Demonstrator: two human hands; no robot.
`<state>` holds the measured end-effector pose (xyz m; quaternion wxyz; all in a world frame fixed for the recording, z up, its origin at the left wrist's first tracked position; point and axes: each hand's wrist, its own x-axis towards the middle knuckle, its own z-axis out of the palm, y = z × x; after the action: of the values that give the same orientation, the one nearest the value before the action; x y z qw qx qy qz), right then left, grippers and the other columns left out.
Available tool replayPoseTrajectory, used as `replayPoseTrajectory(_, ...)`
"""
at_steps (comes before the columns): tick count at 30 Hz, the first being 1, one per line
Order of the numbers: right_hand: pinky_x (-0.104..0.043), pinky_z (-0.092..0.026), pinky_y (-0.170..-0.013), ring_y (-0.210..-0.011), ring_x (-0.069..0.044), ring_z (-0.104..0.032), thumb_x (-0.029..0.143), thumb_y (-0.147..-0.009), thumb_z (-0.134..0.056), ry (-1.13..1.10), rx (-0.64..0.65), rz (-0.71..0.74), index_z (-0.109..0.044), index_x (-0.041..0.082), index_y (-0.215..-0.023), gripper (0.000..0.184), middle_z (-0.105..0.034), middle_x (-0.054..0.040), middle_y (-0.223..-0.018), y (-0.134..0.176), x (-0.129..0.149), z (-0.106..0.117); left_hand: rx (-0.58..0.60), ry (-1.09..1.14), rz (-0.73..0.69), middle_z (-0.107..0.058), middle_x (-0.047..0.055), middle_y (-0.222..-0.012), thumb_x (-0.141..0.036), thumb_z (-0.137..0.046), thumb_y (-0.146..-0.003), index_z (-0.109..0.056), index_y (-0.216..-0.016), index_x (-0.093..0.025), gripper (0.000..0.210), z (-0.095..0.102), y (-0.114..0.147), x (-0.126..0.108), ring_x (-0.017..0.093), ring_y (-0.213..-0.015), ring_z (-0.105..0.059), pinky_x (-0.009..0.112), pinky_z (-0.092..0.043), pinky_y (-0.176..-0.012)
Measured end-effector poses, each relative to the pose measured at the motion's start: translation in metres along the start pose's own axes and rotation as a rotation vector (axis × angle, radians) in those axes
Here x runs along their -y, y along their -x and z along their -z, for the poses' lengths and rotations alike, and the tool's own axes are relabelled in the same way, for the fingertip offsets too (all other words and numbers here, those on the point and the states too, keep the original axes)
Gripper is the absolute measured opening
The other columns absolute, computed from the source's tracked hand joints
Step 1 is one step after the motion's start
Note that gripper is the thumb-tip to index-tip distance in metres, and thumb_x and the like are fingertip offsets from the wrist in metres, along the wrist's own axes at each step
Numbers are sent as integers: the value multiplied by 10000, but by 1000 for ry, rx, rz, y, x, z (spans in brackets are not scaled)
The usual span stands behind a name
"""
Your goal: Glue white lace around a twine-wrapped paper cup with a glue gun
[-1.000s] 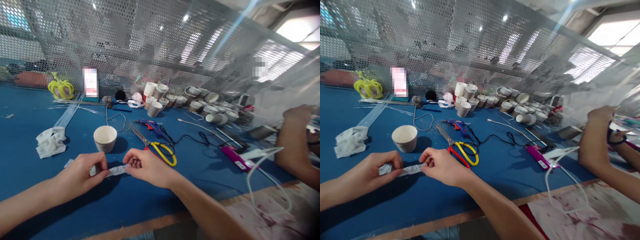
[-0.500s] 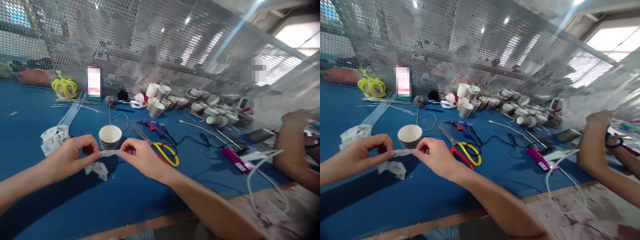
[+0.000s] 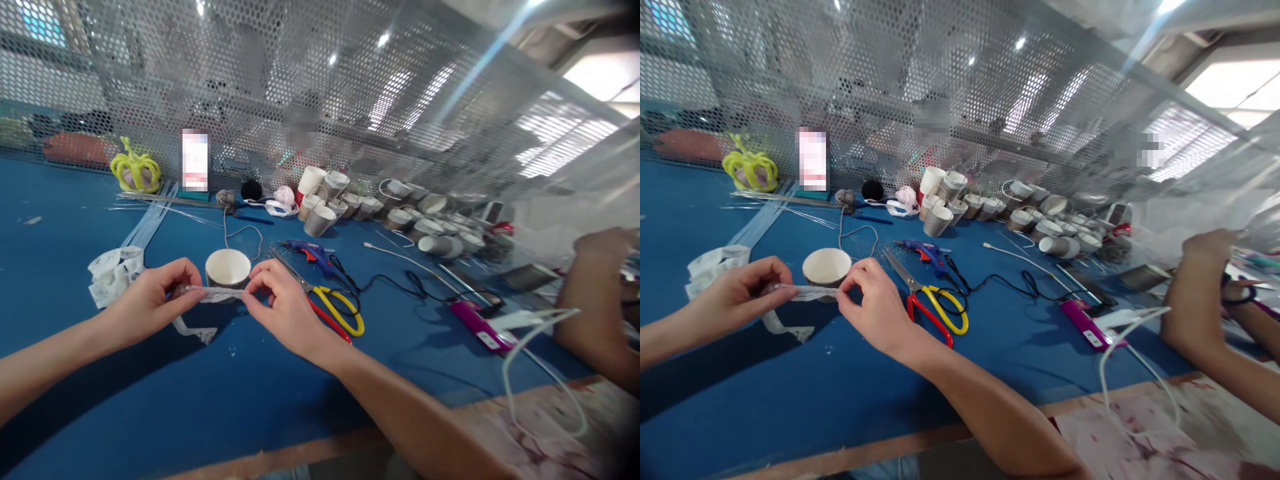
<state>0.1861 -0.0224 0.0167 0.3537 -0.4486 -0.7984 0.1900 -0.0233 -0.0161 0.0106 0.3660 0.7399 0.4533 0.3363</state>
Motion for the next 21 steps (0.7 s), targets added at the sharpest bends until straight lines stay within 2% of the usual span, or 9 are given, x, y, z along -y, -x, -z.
replayPoseTrajectory(3,-270,-451,-632,-841,-158,-541,137,-737,-564,10,-46,61,-523,177,-677,84,-528,-65,-976,-1,-1,0,-22,-125,-52,-452,-54,-528,-358,-520,-778,-522,-721,-186,181,2,-1,4,89,-447,-382,199,-286,-422)
replayPoseTrajectory(7,-290,-459,-652,-915,-181,-548,124,-746,-542,21,-40,118,-508,181,-669,102,-554,-86,-1027,-3,-2,-1,-47,-197,-99,-470,-48,-523,-378,-517,-783,-533,-710,-185,207,3,-3,9,93,-447,-385,200,-283,-429)
replayPoseTrajectory(21,-263,-452,-626,-783,-148,-552,120,-748,-546,11,-52,156,-488,181,-661,121,-592,-51,-855,-7,-10,-4,-45,-266,-119,-501,-42,-555,-371,-477,-807,-526,-732,-166,223,5,-10,19,90,-472,-414,186,-314,-450)
